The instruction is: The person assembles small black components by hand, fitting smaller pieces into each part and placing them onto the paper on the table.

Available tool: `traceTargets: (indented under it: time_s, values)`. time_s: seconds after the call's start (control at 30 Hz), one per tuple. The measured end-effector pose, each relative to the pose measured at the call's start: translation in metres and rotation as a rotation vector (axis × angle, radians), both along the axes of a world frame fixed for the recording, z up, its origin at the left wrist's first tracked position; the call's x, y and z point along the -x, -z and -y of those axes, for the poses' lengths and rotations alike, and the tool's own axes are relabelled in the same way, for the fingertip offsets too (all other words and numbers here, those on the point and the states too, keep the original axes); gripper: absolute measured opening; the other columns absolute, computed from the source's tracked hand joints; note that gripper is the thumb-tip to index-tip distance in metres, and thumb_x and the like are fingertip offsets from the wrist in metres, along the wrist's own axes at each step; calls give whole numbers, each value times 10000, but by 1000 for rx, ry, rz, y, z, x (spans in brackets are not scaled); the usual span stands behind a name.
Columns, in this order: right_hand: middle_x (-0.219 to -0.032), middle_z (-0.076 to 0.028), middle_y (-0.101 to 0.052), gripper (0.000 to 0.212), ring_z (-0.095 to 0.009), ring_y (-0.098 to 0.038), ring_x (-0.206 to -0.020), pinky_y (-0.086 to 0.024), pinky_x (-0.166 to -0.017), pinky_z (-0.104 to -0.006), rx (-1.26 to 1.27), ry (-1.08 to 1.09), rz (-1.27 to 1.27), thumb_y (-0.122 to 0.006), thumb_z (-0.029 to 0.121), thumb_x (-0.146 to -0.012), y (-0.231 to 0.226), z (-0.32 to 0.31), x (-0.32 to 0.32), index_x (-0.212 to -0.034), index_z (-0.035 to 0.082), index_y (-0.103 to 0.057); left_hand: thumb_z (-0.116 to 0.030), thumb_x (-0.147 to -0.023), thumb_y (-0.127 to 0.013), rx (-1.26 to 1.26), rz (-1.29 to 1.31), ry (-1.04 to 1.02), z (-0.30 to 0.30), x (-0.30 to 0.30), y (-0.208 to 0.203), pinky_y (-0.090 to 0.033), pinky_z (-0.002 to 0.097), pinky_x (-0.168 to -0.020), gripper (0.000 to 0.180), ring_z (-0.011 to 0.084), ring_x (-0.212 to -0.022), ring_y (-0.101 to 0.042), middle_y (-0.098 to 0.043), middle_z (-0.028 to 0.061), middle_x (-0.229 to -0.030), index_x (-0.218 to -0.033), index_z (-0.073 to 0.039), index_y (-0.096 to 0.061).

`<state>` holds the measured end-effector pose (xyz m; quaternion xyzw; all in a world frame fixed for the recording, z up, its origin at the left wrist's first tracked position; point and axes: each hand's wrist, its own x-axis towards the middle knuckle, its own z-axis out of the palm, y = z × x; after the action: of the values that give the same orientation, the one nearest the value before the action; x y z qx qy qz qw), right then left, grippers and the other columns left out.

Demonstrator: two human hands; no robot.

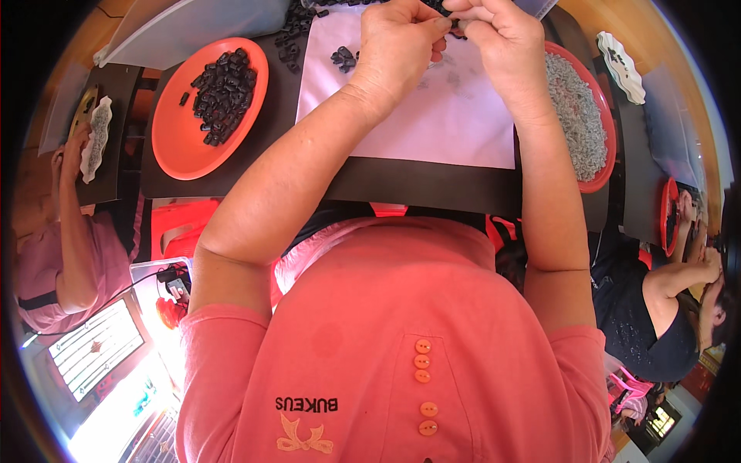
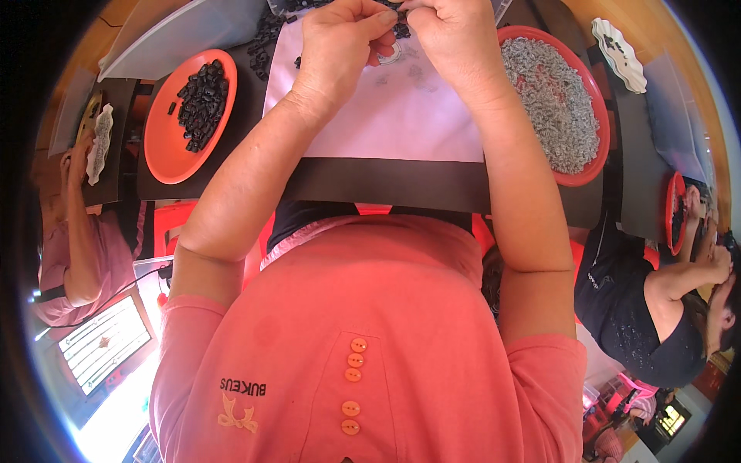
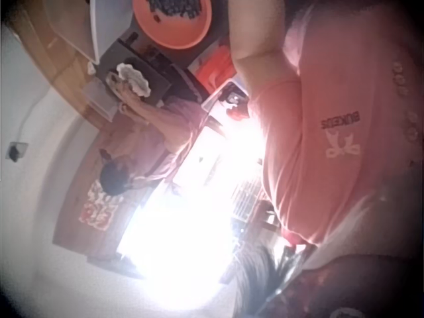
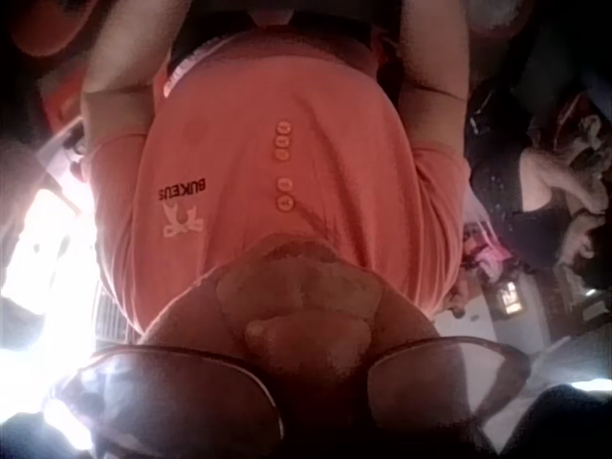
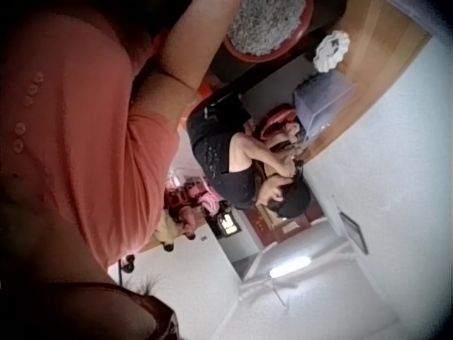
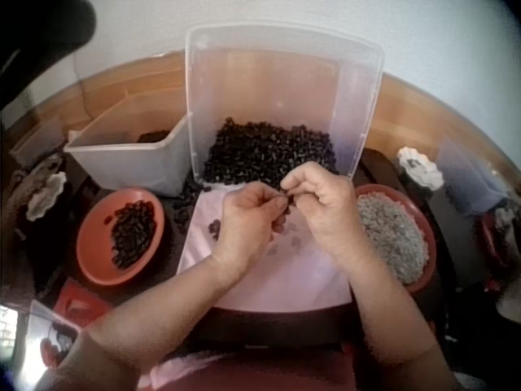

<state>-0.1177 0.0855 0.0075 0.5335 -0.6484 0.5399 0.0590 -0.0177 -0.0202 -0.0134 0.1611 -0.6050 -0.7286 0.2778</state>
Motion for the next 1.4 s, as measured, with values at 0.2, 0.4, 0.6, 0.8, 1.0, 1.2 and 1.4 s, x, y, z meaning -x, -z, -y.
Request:
traceTargets:
  time_s: [0.2, 0.4, 0.6, 0.8, 1.0, 1.2, 1.4]
  values:
    - [-823, -88, -714, 195, -138, -704, -794, -568, -721, -268, -29, 53, -42, -539, -173, -809, -9, -2, -6, -930, -46, -622, -37, -946, -651, 24, 68, 23, 0, -3, -6, -467, 249, -531, 93, 123, -590, -568, -623, 48, -713, -868, 13, -653]
    - [-770, -93, -691, 176, -134, -689, -735, -551, -662, -285, -60, 83, -110, -532, -152, -817, -8, -3, -6, -908, -25, -612, -13, -930, -658, 121, 5, 12, 3, 1, 3, -462, 258, -528, 68, 118, -592, -560, -626, 49, -717, -872, 21, -650]
    - [-754, -102, -676, 201, -142, -678, -708, -531, -629, -285, -33, 87, -205, -501, -159, -796, -11, -3, -10, -913, -19, -586, 12, -913, -658, 222, -39, 6, 3, 2, 4, -469, 267, -541, 49, 118, -595, -554, -635, 55, -728, -868, 28, -645]
    - [-752, -159, -659, 220, -228, -702, -702, -533, -619, -319, -67, 21, -25, -501, -151, -775, -11, -4, -4, -931, -9, -566, 9, -917, -652, 223, -61, 38, 6, 3, 6, -467, 273, -538, 66, 120, -603, -561, -631, 56, -720, -854, 29, -645]
    - [-764, -178, -661, 240, -327, -706, -722, -545, -624, -374, -208, 176, -555, -523, -135, -774, -12, -3, -18, -954, 19, -564, -7, -901, -657, 475, 52, -94, 3, -2, -5, -476, 287, -546, 109, 135, -605, -581, -635, 74, -692, -802, 37, -646]
    - [-760, -170, -665, 235, -312, -719, -752, -558, -658, -373, 45, 118, -359, -505, -147, -800, 7, 7, -9, -962, 15, -559, -10, -894, -660, 278, 54, -73, 3, 0, -3, -474, 290, -543, 121, 134, -600, -576, -635, 71, -691, -784, 32, -635]
    - [-825, -156, -701, 237, -204, -725, -778, -551, -696, -309, -30, 33, -54, -472, -157, -819, 5, 5, -1, -972, -2, -565, 1, -896, -659, 374, -374, -36, 11, 9, 28, -458, 276, -530, 98, 116, -587, -541, -611, 39, -681, -804, 16, -632]
